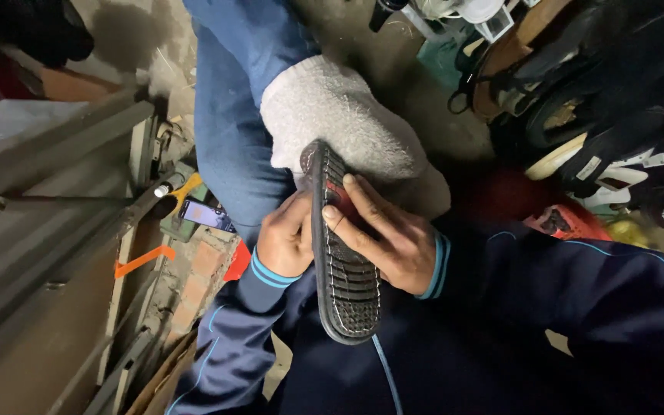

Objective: Hand-stitching the sole of a leather sandal using a needle and thread in a workshop environment.

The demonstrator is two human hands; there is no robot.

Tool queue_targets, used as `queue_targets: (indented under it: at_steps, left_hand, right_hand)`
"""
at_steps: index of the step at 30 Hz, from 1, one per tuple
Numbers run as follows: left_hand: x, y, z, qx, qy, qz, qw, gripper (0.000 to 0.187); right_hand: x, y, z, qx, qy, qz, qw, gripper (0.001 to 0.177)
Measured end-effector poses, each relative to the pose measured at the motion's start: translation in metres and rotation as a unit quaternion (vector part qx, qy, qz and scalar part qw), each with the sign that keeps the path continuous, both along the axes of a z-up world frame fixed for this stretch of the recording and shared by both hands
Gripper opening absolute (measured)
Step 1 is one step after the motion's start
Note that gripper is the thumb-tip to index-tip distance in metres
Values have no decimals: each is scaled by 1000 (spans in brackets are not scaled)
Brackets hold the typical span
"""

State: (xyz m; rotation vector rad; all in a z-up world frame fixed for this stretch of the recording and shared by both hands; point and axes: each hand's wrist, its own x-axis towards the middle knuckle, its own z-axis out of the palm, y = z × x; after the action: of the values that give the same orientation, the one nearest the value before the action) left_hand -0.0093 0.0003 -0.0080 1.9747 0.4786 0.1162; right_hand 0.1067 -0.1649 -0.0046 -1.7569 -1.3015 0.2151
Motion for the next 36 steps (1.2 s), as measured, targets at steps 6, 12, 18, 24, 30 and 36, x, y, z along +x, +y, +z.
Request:
queue_targets:
  at_steps: [6,12,18,24,30,36]
  left_hand:
    - [-3,-1,-7,-144,12,52,988,25]
    - [1,-2,-3,6,5,19,1000,22]
    - [6,-1,-9,-138,14,56,989,21]
    - [-17,3,-19,-93,-7,33,995,19]
    - [-41,5,-1,-119,-102,61,986,36]
    - [-85,-13,16,-86,-153,110,978,35]
  right_hand:
    - [-1,-1,-4,2,1,3,1000,42]
    - [1,-1,-5,4,-12,2,1000,41]
    - [-2,4,-3,13,-27,-6,1000,40]
    - [-8,9,6,22,-49,-37,998,37]
    - [-7,16,34,76,-94,27,992,33]
    - [-40,7,67,111,-134,67,982,30]
